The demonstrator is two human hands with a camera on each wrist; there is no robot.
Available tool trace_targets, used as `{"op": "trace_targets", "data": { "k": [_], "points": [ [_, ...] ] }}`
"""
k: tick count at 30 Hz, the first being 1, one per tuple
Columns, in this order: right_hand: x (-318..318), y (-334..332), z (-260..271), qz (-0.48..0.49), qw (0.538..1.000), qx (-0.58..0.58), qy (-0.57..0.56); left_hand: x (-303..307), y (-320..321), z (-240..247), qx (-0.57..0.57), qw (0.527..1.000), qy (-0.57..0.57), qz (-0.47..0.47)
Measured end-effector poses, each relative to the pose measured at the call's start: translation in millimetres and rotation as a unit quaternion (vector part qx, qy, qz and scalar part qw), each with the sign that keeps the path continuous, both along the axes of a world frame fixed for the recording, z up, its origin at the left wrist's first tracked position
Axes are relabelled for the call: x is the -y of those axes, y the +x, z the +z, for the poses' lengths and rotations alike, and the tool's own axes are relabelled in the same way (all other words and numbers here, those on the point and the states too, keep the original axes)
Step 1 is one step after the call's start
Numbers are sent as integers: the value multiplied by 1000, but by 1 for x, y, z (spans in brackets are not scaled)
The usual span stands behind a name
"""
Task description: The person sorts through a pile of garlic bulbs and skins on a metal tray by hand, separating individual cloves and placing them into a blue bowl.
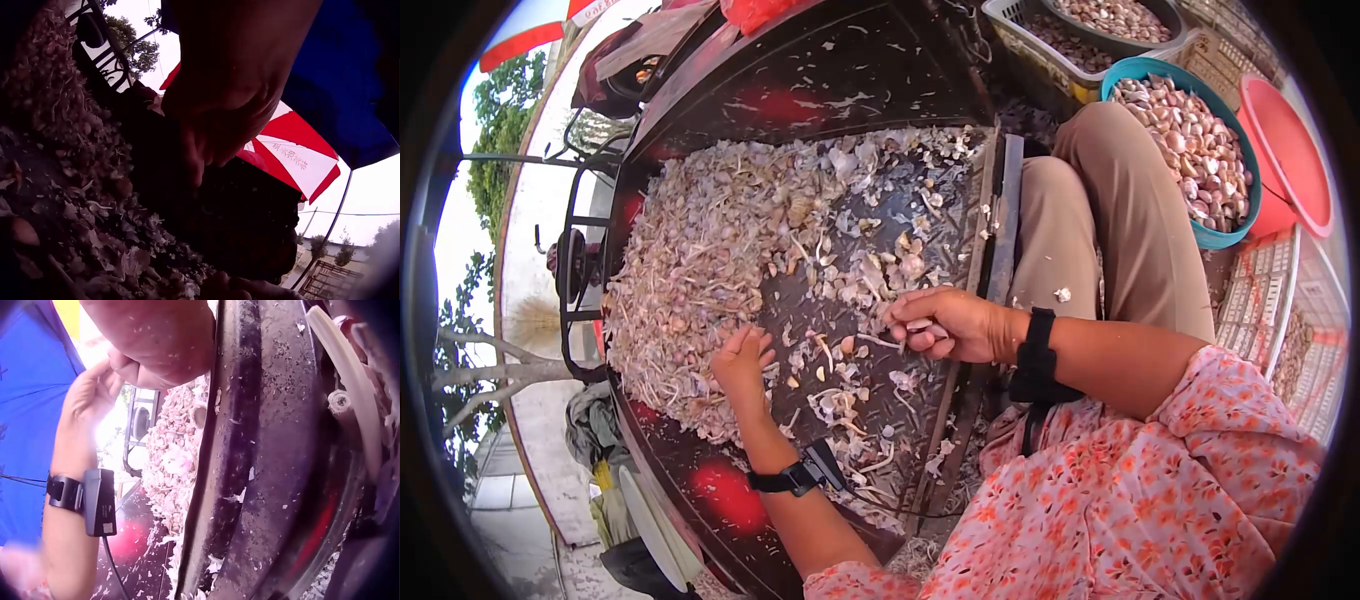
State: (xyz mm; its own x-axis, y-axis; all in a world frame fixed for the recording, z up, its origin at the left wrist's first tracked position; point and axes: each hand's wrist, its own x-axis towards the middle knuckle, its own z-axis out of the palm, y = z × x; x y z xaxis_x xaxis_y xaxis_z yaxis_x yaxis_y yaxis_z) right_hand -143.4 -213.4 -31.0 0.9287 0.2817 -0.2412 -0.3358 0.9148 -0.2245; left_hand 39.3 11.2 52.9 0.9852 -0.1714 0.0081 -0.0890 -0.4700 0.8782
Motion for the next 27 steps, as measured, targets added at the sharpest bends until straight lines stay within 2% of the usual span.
{"op": "trace_targets", "data": {
  "k": [1,2,4,5,6,7,8,9,11,12,14,16,18,19,21,24,26,27],
  "points": [
    [1,-1,3,-1,1000,-8,-7,-22,15,-11,-10,999,13,48],
    [1,0,3,-1,1000,-10,-4,-44,29,-24,-3,998,14,58],
    [2,-1,4,-2,1000,-3,6,-83,49,-41,5,989,130,72],
    [2,-1,6,0,1000,3,5,-86,53,-44,27,980,187,68],
    [2,-2,8,-3,1000,-5,5,-88,60,-50,33,980,185,70],
    [2,-1,10,-7,1000,-12,5,-90,70,-61,125,956,264,6],
    [2,-1,9,-8,1000,-6,4,-87,74,-62,213,914,339,-58],
    [1,-1,8,-6,1000,-8,-1,-82,78,-65,220,913,339,-56],
    [0,1,10,-7,1000,-9,-7,-59,84,-61,219,863,450,-69],
    [0,1,11,-10,1000,-5,-6,-58,90,-62,223,862,450,-69],
    [1,2,12,-5,1000,-21,-5,-56,101,-69,278,837,453,-128],
    [1,3,11,-6,1000,-23,-4,-50,104,-69,271,831,468,-127],
    [-1,5,9,-10,1000,-21,-3,-41,98,-57,251,776,541,-204],
    [-2,6,8,-11,1000,-21,-1,-35,87,-52,251,775,542,-206],
    [-3,7,9,-22,999,-33,-9,-21,61,-44,199,739,610,-203],
    [-5,5,10,-25,999,-39,-14,-15,41,-40,158,764,599,-180],
    [-7,4,15,-19,998,-49,-24,-13,24,-38,170,783,562,-205],
    [-9,4,18,-4,997,-56,-49,-16,15,-44,67,917,362,-154]
  ]
}}
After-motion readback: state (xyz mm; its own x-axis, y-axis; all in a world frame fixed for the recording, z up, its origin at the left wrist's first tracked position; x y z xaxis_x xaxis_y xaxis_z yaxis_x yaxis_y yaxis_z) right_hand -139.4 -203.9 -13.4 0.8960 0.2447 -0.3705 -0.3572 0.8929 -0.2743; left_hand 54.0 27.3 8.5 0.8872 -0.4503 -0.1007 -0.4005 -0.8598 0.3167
